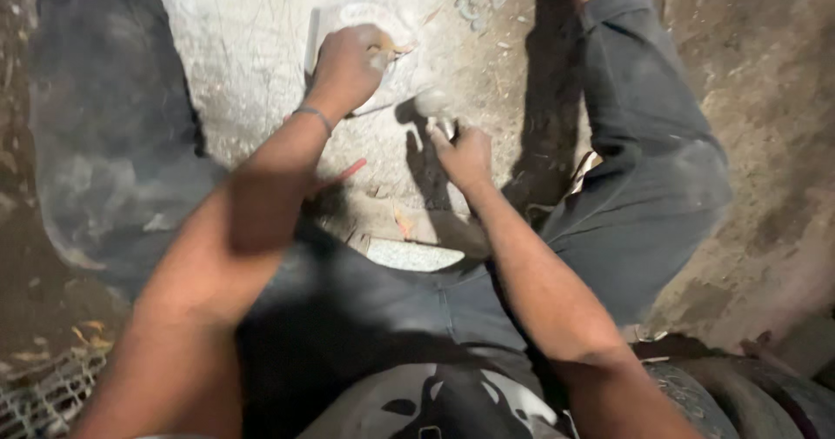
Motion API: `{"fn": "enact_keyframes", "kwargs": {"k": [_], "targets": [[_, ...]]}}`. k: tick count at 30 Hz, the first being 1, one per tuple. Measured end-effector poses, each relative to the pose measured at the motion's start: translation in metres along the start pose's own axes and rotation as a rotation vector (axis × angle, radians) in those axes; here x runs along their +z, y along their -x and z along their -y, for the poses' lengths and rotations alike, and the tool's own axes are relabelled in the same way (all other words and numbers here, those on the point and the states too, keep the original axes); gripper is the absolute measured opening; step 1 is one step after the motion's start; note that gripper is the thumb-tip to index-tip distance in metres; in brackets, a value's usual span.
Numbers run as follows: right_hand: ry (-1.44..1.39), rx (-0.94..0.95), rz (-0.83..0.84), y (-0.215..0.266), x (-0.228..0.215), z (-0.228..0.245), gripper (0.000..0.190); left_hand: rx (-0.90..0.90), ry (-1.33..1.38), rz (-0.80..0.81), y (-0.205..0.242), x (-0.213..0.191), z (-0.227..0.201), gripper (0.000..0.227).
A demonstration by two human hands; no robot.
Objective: The person sits on the floor and carves a circular design into a flat stone slab using a hammer and chisel. They repeatedly strike the chisel to remove material and occasionally use pliers to adjust or remove small pieces.
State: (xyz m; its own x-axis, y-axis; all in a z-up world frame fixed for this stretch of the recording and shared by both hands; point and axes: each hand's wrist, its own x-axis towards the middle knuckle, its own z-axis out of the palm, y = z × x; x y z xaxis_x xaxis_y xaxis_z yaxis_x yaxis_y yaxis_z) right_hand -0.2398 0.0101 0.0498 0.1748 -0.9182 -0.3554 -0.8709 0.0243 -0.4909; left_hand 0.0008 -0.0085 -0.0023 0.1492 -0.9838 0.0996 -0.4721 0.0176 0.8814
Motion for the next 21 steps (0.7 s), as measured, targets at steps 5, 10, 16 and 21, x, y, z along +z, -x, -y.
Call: {"fn": "enact_keyframes", "kwargs": {"k": [5, 10, 16, 21], "targets": [[-0.211, -0.273, -0.225, -0.025, -0.008, 0.035, 0.019, -0.761, 0.868, 0.225, 0.000, -0.007, -0.027, 0.018], [-0.597, -0.093, -0.142, -0.040, -0.006, 0.069, 0.021, -0.785, 1.231, 0.289, 0.009, -0.003, -0.053, 0.021], [-0.490, -0.354, -0.256, -0.036, -0.040, 0.097, 0.006, -0.721, 0.694, 0.326, -0.007, -0.032, -0.033, 0.020], [-0.124, -0.567, -0.154, -0.038, -0.019, 0.099, 0.008, -0.505, 0.400, -0.141, -0.032, -0.066, 0.017, 0.016]]}}
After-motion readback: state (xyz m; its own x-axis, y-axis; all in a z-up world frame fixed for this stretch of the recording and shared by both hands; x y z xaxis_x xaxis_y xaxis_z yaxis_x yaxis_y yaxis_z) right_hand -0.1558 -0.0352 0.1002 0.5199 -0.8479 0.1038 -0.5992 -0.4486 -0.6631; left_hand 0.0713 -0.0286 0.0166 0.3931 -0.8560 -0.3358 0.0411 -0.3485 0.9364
